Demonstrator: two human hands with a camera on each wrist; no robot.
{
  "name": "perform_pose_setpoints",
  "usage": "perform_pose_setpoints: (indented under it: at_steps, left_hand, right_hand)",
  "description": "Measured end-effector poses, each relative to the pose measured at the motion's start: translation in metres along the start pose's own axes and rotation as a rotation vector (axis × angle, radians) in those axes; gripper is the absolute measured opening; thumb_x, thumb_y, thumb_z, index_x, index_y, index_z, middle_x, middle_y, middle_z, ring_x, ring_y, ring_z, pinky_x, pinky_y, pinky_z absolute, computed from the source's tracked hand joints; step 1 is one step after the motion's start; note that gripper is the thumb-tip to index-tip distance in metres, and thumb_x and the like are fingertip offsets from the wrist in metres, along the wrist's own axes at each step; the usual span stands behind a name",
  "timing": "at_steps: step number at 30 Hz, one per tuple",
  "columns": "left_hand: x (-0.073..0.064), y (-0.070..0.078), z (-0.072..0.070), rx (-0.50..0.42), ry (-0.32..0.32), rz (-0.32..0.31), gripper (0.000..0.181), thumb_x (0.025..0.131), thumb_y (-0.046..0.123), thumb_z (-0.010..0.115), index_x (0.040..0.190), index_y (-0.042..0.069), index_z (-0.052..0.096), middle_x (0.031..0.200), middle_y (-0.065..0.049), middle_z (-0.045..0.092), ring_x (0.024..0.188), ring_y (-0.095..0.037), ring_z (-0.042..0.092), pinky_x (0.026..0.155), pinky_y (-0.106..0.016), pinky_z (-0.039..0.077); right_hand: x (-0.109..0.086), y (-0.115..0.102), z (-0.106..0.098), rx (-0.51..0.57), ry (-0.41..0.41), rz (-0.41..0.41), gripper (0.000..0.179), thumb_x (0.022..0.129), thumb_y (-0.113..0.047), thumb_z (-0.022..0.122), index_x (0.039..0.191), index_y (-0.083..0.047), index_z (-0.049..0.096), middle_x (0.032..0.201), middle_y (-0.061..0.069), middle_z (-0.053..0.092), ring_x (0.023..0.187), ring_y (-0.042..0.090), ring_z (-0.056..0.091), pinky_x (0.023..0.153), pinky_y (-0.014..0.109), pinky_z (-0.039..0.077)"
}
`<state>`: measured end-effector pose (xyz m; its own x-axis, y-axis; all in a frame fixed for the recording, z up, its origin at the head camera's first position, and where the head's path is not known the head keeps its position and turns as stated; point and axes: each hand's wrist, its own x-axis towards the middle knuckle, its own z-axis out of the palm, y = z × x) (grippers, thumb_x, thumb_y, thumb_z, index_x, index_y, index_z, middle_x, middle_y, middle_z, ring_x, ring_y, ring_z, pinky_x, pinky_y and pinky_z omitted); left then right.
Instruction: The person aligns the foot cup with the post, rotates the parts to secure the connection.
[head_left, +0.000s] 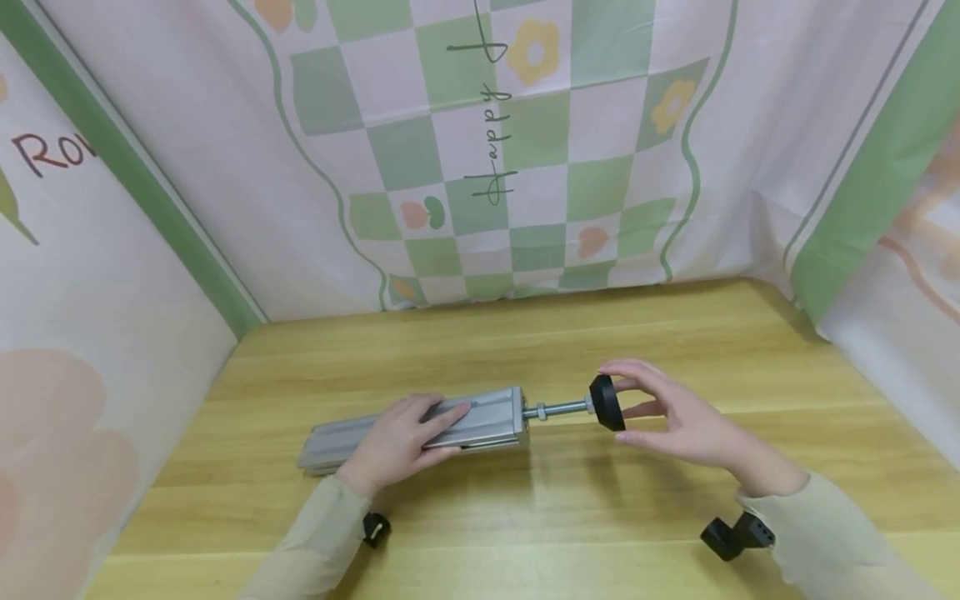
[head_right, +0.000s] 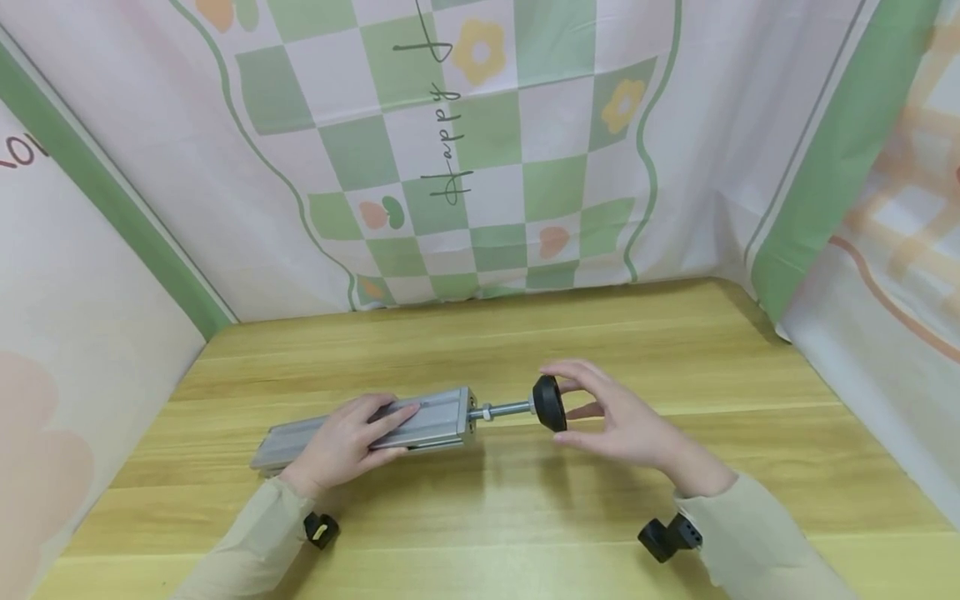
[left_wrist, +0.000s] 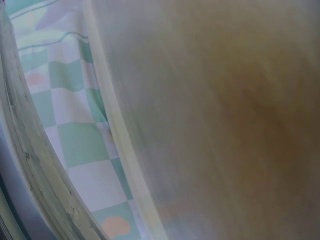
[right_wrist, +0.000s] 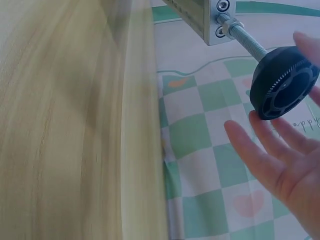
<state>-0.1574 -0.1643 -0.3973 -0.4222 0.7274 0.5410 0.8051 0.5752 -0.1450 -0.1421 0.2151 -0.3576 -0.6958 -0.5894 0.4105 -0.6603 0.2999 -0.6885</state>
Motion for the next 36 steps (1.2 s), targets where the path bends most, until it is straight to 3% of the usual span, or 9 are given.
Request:
perform_pose_setpoints:
  at_steps: [4,10,19,26,36]
  left_hand:
    - [0.000,0.000,-0.001,-0.001,-0.001,0.002,0.059,0.097,0.055,0.031,0.132,0.016,0.058,0.108,-0.014,0.060,0.091,-0.025,0.063,0.083,-0.039,0.054]
    - [0.001,0.000,0.000,0.000,-0.003,0.010,0.058,0.097,0.054,0.031,0.131,0.015,0.058,0.108,-0.014,0.059,0.091,-0.025,0.063,0.082,-0.039,0.054]
    - [0.001,0.000,0.000,0.002,-0.011,0.004,0.059,0.097,0.055,0.032,0.131,0.016,0.058,0.109,-0.014,0.059,0.093,-0.025,0.063,0.083,-0.039,0.054]
    - [0.000,0.000,0.000,0.005,-0.004,0.007,0.060,0.097,0.055,0.030,0.131,0.015,0.058,0.109,-0.015,0.060,0.092,-0.026,0.063,0.082,-0.039,0.054]
    - [-0.001,0.000,0.000,0.009,0.000,0.007,0.059,0.097,0.055,0.031,0.130,0.015,0.059,0.108,-0.014,0.060,0.091,-0.025,0.063,0.081,-0.039,0.054]
  right_hand:
    - [-0.001,0.000,0.001,0.005,0.021,-0.029,0.069,0.077,0.007,0.072,0.138,-0.008,0.043,0.137,-0.006,0.043,0.115,-0.003,0.048,0.079,0.030,0.057]
    - [-0.001,-0.002,0.001,-0.016,0.049,0.014,0.057,0.079,0.006,0.071,0.131,-0.003,0.049,0.130,-0.016,0.046,0.111,-0.006,0.049,0.075,0.029,0.057]
    - [-0.001,-0.004,0.001,-0.016,0.054,0.077,0.052,0.083,0.002,0.069,0.131,-0.006,0.050,0.124,-0.020,0.048,0.104,-0.006,0.053,0.072,0.026,0.057]
    - [0.002,-0.007,0.004,0.113,0.047,0.176,0.045,0.090,-0.001,0.061,0.133,-0.002,0.046,0.115,0.023,0.055,0.093,0.002,0.059,0.063,0.029,0.058]
    - [0.006,-0.010,0.006,0.183,0.039,0.263,0.037,0.096,-0.005,0.051,0.131,0.005,0.043,0.111,0.028,0.054,0.084,0.003,0.061,0.059,0.036,0.058]
